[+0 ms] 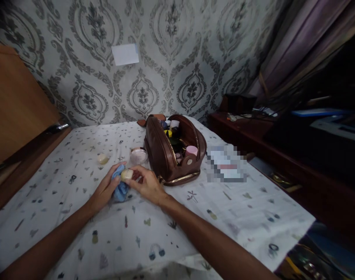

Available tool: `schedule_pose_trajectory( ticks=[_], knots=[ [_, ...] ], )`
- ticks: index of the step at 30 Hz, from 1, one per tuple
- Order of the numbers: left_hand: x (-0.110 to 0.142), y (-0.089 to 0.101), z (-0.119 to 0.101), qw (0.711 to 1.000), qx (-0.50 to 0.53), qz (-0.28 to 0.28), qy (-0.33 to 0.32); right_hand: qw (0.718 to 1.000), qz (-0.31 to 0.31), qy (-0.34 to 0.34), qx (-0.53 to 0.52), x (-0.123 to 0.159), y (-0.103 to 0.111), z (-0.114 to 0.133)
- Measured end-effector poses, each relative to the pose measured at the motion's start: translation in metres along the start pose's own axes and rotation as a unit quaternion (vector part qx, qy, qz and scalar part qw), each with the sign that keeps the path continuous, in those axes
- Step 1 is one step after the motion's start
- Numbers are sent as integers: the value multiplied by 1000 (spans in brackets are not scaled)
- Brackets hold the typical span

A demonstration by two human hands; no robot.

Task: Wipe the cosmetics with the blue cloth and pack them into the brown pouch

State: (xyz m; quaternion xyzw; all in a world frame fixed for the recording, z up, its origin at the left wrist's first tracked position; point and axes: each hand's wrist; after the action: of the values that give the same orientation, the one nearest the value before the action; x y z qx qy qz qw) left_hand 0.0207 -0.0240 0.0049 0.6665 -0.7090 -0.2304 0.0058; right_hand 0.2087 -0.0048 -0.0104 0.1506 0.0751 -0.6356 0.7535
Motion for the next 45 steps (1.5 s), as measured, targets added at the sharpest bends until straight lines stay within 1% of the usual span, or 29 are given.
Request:
schedule_pose_trajectory(
  ticks=[4, 8, 13, 16, 20, 22, 27, 30, 34, 39, 42, 44, 45],
  knots=[
    [5, 1, 0, 999, -4, 34, -14, 997, 35, -27, -69, -1, 2, 2],
    [3, 0, -1, 1000, -13, 28, -7, 993, 58, -48, -85, -1, 2, 6],
    [0, 0, 1, 999, -23, 17, 22, 993, 46, -58, -89, -1, 0, 4],
    [0, 0, 3, 999, -25, 8, 25, 993, 28, -58, -94, -1, -1, 1],
    [0, 0, 2, 999, -23, 11, 24, 992, 8, -55, -115, -1, -1, -2],
    [0, 0, 1, 1000, -18, 15, 18, 991, 12, -58, -118, -1, 0, -3],
    [1, 0, -3, 999, -22, 29, 9, 991, 49, -84, -88, -2, 2, -2],
    [1, 0, -4, 999, -19, 29, 12, 992, 47, -91, -75, -2, 2, -2],
    [1, -1, -5, 1000, -16, 6, 22, 993, 28, -81, -80, -2, 2, -1],
    [2, -1, -2, 999, -3, -16, 28, 982, 48, -107, -149, -1, 0, 0],
    [3, -1, 1, 996, 9, -77, 42, 978, 37, -118, -169, -1, -1, -1],
    [2, -2, 3, 991, 15, -124, 51, 980, 23, -113, -163, -2, -1, -3],
    [1, -2, 4, 989, 24, -138, 56, 981, 17, -108, -159, -2, -1, -3]
  ],
)
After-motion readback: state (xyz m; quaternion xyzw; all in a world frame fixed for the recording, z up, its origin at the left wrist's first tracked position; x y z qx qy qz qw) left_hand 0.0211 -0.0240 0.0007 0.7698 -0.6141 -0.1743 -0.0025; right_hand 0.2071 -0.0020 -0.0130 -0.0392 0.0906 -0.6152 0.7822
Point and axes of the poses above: each hand's wrist, its own x-axis away from the middle knuckle, its own y-axis out of the back of the hand, z = x × y, and after that the axes turned 10 degrees about -z, right-handed
